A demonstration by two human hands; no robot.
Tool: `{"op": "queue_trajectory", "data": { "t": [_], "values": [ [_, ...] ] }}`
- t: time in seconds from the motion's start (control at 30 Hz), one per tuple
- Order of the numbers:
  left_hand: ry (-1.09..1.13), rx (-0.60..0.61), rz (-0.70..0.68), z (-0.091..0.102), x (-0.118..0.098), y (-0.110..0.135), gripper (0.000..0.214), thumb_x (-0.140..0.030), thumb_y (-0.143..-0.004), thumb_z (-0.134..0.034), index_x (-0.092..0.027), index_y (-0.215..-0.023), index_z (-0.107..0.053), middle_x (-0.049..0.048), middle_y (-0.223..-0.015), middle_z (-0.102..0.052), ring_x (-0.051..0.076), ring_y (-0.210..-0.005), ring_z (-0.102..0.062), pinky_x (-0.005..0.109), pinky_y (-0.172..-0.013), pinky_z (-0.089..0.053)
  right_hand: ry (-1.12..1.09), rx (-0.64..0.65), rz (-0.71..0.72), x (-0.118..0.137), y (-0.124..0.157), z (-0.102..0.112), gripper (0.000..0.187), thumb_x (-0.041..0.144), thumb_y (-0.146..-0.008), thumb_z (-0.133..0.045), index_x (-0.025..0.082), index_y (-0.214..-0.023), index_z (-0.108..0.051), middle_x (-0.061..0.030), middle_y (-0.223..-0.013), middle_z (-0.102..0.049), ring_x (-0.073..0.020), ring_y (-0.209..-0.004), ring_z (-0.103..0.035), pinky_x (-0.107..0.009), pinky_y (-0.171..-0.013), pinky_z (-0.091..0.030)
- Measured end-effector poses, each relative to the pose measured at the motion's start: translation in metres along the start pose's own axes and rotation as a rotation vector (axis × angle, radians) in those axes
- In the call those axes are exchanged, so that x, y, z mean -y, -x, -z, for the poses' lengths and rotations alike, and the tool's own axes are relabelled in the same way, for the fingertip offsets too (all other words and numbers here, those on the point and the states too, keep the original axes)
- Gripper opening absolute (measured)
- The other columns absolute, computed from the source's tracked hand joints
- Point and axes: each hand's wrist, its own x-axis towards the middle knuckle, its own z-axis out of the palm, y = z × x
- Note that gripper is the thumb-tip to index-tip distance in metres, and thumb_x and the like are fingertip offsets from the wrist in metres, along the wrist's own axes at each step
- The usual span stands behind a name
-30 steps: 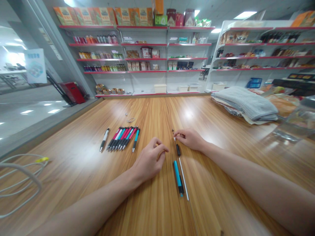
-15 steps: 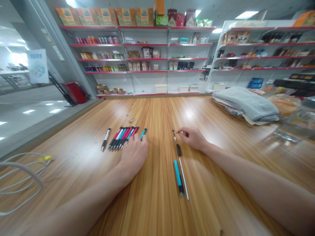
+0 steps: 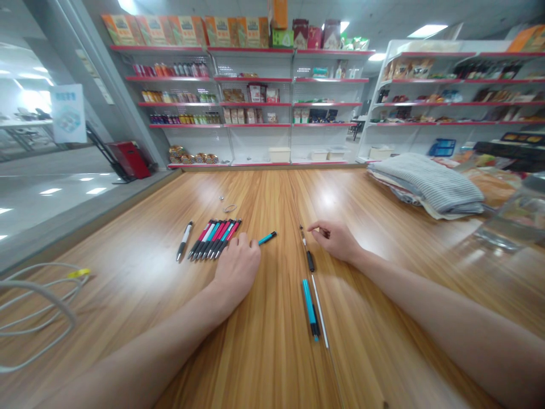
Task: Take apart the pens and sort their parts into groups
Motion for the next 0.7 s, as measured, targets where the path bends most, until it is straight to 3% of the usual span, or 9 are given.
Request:
{"op": "queue_trajectory", "data": {
  "t": [0.13, 0.23, 0.4, 0.47, 0.53, 0.6, 0.67, 0.7],
  "values": [
    [0.002, -0.011, 0.009, -0.003, 0.0, -0.001, 0.027, -0.002, -0.081, -0.039, -0.011, -0.095, -0.061, 0.0132, -0.095, -0.054, 0.023, -0.093, -0.054, 0.036, -0.08, -0.048, -0.022, -0.012, -0.006, 0.003, 0.0, 0.001, 0.024, 0.029, -0.084, -0.049, 0.016, -0.093, -0.068, 0.0061, -0.05, -0.038, -0.0083, -0.047, -0.036, -0.023, -0.051, -0.028],
    [0.013, -0.025, 0.003, -0.006, 0.0, -0.001, 0.026, -0.003, -0.08, -0.042, -0.011, -0.095, -0.061, 0.013, -0.094, -0.054, 0.024, -0.095, -0.052, 0.036, -0.082, -0.047, -0.093, -0.113, -0.056, 0.002, -0.002, 0.003, 0.023, 0.03, -0.082, -0.051, 0.016, -0.094, -0.065, 0.006, -0.051, -0.039, -0.0085, -0.048, -0.037, -0.022, -0.052, -0.03],
    [0.043, -0.061, -0.037, -0.007, 0.001, -0.001, 0.026, -0.003, -0.077, -0.044, -0.012, -0.095, -0.061, 0.013, -0.094, -0.054, 0.025, -0.097, -0.05, 0.037, -0.086, -0.045, -0.411, -0.339, -0.378, -0.01, -0.007, 0.009, 0.028, 0.034, -0.076, -0.059, 0.016, -0.096, -0.054, 0.0082, -0.05, -0.037, -0.0074, -0.042, -0.03, -0.022, -0.042, -0.023],
    [0.061, -0.066, -0.048, -0.007, 0.001, -0.001, 0.026, -0.004, -0.076, -0.046, -0.012, -0.096, -0.061, 0.013, -0.094, -0.054, 0.025, -0.097, -0.049, 0.038, -0.087, -0.044, -0.576, -0.29, -0.474, -0.015, -0.007, 0.016, 0.026, 0.036, -0.074, -0.062, 0.018, -0.088, -0.05, 0.0098, -0.049, -0.033, -0.0062, -0.039, -0.025, -0.021, -0.039, -0.018],
    [0.07, -0.069, -0.052, -0.007, 0.001, -0.001, 0.026, -0.004, -0.076, -0.046, -0.012, -0.096, -0.061, 0.0129, -0.094, -0.054, 0.025, -0.096, -0.049, 0.037, -0.087, -0.044, -0.68, -0.038, -0.516, -0.014, -0.008, 0.028, 0.028, 0.041, -0.073, -0.063, 0.02, -0.072, -0.045, 0.0108, -0.045, -0.028, -0.0049, -0.037, -0.021, -0.021, -0.037, -0.014],
    [0.069, -0.077, -0.052, -0.007, 0.002, -0.001, 0.027, -0.004, -0.076, -0.045, -0.012, -0.096, -0.061, 0.0128, -0.094, -0.054, 0.025, -0.096, -0.049, 0.037, -0.086, -0.044, -0.651, 0.4, -0.519, -0.003, -0.008, 0.046, 0.04, 0.048, -0.072, -0.065, 0.019, -0.058, -0.042, 0.0095, -0.041, -0.029, -0.0041, -0.035, -0.022, -0.022, -0.037, -0.014],
    [0.064, -0.08, -0.052, -0.008, 0.002, -0.001, 0.028, -0.004, -0.076, -0.044, -0.012, -0.097, -0.061, 0.0126, -0.093, -0.054, 0.025, -0.095, -0.049, 0.038, -0.086, -0.044, -0.497, 0.886, -0.458, 0.019, -0.007, 0.065, 0.042, 0.049, -0.067, -0.071, 0.017, -0.052, -0.048, 0.0054, -0.04, -0.04, -0.0054, -0.035, -0.033, -0.021, -0.037, -0.021],
    [0.063, -0.078, -0.056, -0.008, 0.002, -0.001, 0.027, -0.004, -0.076, -0.045, -0.012, -0.097, -0.061, 0.0126, -0.093, -0.054, 0.025, -0.095, -0.049, 0.038, -0.086, -0.044, -0.412, 1.055, -0.411, 0.032, -0.005, 0.073, 0.04, 0.048, -0.061, -0.076, 0.016, -0.052, -0.053, 0.0036, -0.041, -0.047, -0.0066, -0.036, -0.038, -0.021, -0.037, -0.025]
  ]
}}
